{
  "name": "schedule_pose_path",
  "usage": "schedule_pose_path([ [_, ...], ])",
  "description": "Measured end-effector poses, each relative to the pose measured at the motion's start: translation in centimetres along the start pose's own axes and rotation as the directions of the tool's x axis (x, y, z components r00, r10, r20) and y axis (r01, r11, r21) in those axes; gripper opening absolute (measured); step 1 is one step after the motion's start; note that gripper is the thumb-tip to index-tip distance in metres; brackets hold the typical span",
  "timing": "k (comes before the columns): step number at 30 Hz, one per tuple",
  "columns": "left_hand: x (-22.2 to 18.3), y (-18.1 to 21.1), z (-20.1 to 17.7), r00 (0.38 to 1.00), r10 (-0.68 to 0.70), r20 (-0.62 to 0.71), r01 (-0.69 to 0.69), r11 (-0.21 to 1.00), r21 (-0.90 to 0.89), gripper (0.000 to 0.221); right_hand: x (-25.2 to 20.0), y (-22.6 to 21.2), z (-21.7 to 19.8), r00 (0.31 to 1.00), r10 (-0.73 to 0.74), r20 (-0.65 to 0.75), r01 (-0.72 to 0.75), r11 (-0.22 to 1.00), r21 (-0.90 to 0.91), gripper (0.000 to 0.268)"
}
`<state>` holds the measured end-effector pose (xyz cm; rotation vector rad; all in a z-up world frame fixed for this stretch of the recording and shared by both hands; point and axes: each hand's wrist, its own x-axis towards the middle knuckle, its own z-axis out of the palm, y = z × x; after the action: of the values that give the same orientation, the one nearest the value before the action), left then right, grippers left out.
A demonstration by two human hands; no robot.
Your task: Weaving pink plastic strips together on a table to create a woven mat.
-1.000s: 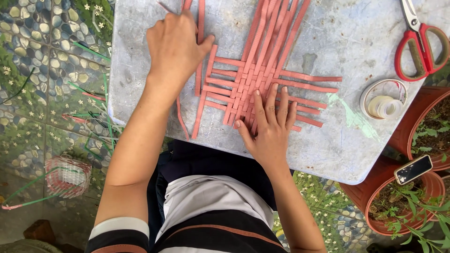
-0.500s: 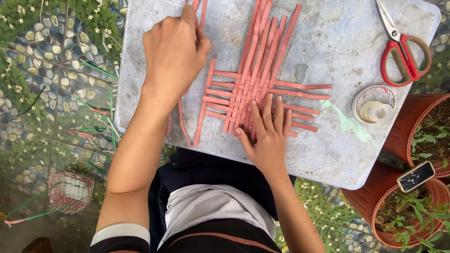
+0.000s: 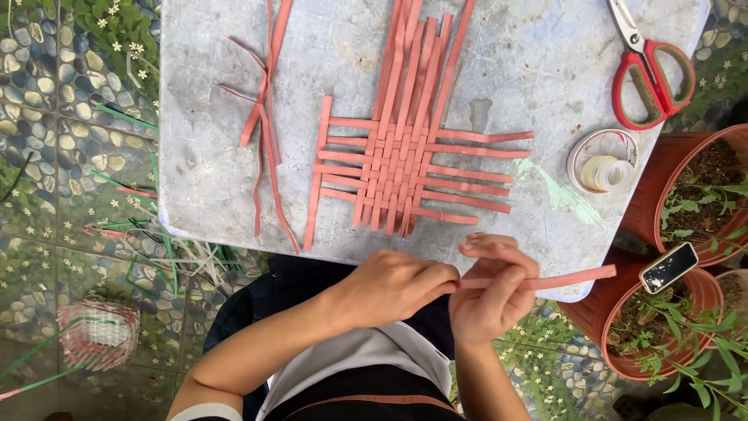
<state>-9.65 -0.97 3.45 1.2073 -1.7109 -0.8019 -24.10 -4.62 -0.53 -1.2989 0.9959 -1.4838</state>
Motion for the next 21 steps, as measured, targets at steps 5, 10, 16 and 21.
schedule_pose_path([
  [5,-1.3,-0.4,1.1,0.996,-0.088,-0.003,0.086,0.986,-0.141,0.007,3.3,-1.2,-0.8,0.999,-0.033,0.029,0.032,0.999,0.006,0.041],
  [10,-0.7,0.2,0.2,0.997,-0.078,0.027,0.082,0.978,-0.191,0.006,5.0,-2.2,-1.0,0.989,-0.136,0.065,0.137,0.99,-0.014,0.038],
  [16,-0.1,0.5,-0.6,0.995,-0.104,0.011,0.104,0.969,-0.223,0.014,6.2,-2.2,-2.4,0.977,-0.17,0.13,0.158,0.982,0.099,0.048],
  [21,-0.5,0.0,0.2,0.951,-0.228,-0.209,0.152,0.933,-0.326,0.011,2.9,-2.7,-0.8,0.925,0.083,0.372,-0.032,0.99,-0.141,0.041],
])
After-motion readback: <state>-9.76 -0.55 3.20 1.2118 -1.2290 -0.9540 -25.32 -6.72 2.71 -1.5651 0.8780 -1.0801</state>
